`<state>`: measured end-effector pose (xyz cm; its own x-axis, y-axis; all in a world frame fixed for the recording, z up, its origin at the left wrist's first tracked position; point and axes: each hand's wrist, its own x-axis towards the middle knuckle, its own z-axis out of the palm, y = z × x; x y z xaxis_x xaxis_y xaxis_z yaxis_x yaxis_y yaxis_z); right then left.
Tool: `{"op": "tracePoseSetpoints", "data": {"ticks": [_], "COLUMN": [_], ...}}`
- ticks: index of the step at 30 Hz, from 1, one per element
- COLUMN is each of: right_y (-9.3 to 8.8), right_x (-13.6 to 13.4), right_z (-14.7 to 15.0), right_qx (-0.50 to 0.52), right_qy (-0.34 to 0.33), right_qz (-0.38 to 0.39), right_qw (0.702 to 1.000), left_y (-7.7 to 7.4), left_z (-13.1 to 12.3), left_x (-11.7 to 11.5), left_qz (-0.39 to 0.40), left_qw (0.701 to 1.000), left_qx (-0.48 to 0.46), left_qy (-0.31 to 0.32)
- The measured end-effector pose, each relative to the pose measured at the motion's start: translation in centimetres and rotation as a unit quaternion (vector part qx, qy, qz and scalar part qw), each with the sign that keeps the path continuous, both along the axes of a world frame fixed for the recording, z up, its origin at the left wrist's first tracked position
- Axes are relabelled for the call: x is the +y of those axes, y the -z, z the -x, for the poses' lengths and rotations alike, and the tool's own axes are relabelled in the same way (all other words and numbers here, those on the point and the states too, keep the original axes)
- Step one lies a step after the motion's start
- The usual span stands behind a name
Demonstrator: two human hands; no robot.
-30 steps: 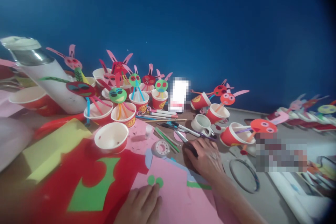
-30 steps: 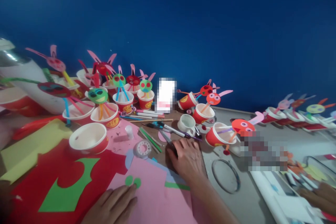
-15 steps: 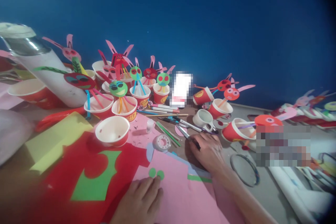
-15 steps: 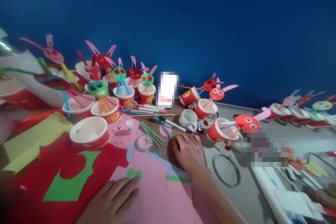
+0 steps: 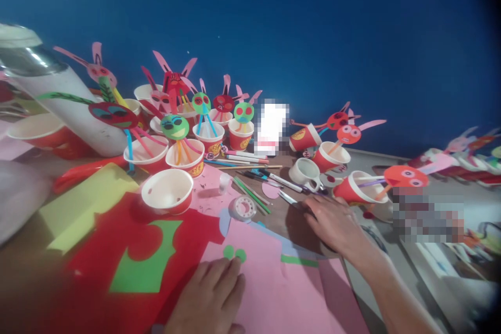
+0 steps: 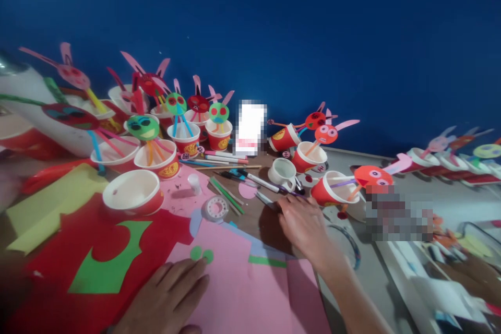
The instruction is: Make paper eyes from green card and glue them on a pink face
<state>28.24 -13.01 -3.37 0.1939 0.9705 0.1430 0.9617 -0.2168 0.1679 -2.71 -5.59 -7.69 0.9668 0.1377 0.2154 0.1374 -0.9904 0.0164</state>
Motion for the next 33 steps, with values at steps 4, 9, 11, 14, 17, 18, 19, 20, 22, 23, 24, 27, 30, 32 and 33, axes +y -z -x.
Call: {"op": "tracePoseSetpoints", "data": {"ticks": [4, 9, 11, 14, 17, 18, 19, 20, 22, 23, 24, 27, 30, 32, 33], "right_y": [0.1, 0.3, 0.4, 0.9, 1.4, 1.5, 1.6, 1.7, 1.7, 1.7, 1.7, 1.8, 1.9, 1.9, 1.8], "right_x": [0.3, 1.0, 1.1, 1.2, 1.2, 1.3, 1.3, 1.3, 1.4, 1.4, 1.4, 1.4, 1.5, 1.5, 1.6], "right_z": [0.8, 5.2, 7.1, 8.8, 9.4, 9.5, 9.5, 9.5, 9.6, 9.6, 9.6, 9.7, 9.7, 9.8, 9.8], "right_qx": [0.004, 0.139, 0.186, 0.206, 0.203, 0.206, 0.212, 0.217, 0.221, 0.220, 0.218, 0.213, 0.212, 0.211, 0.210], "right_qy": [-0.019, -0.170, -0.235, -0.280, -0.293, -0.296, -0.296, -0.295, -0.291, -0.287, -0.284, -0.278, -0.275, -0.272, -0.269], "right_qz": [-0.052, -0.159, -0.137, -0.124, -0.116, -0.113, -0.113, -0.114, -0.120, -0.121, -0.121, -0.122, -0.130, -0.136, -0.138], "right_qw": [0.998, 0.962, 0.944, 0.929, 0.927, 0.926, 0.925, 0.924, 0.923, 0.924, 0.926, 0.929, 0.929, 0.929, 0.930], "left_y": [-1.2, -2.3, -2.4, -1.9, -1.4, -1.4, -1.5, -1.6, -2.0, -2.1, -2.1, -1.8, -0.8, 0.1, 0.5], "left_z": [0.0, 0.0, 0.0, 0.1, 0.3, 0.3, 0.3, 0.3, 0.3, 0.3, 0.3, 0.3, 0.5, 0.6, 0.7], "left_x": [-0.1, -0.2, -0.2, -0.2, -0.3, -0.3, -0.3, -0.4, -0.4, -0.4, -0.4, -0.4, -0.6, -0.7, -0.7], "left_qz": [0.055, 0.076, 0.072, 0.069, 0.068, 0.069, 0.071, 0.075, 0.083, 0.087, 0.091, 0.090, 0.072, 0.056, 0.048], "left_qw": [0.996, 0.991, 0.992, 0.994, 0.995, 0.995, 0.995, 0.994, 0.992, 0.992, 0.992, 0.993, 0.995, 0.997, 0.998], "left_qx": [0.072, 0.108, 0.101, 0.088, 0.070, 0.068, 0.070, 0.078, 0.088, 0.085, 0.082, 0.075, 0.062, 0.039, 0.023], "left_qy": [0.004, -0.009, -0.012, -0.016, -0.005, -0.006, -0.009, -0.016, -0.026, -0.021, -0.018, -0.014, -0.017, -0.021, -0.023]}}
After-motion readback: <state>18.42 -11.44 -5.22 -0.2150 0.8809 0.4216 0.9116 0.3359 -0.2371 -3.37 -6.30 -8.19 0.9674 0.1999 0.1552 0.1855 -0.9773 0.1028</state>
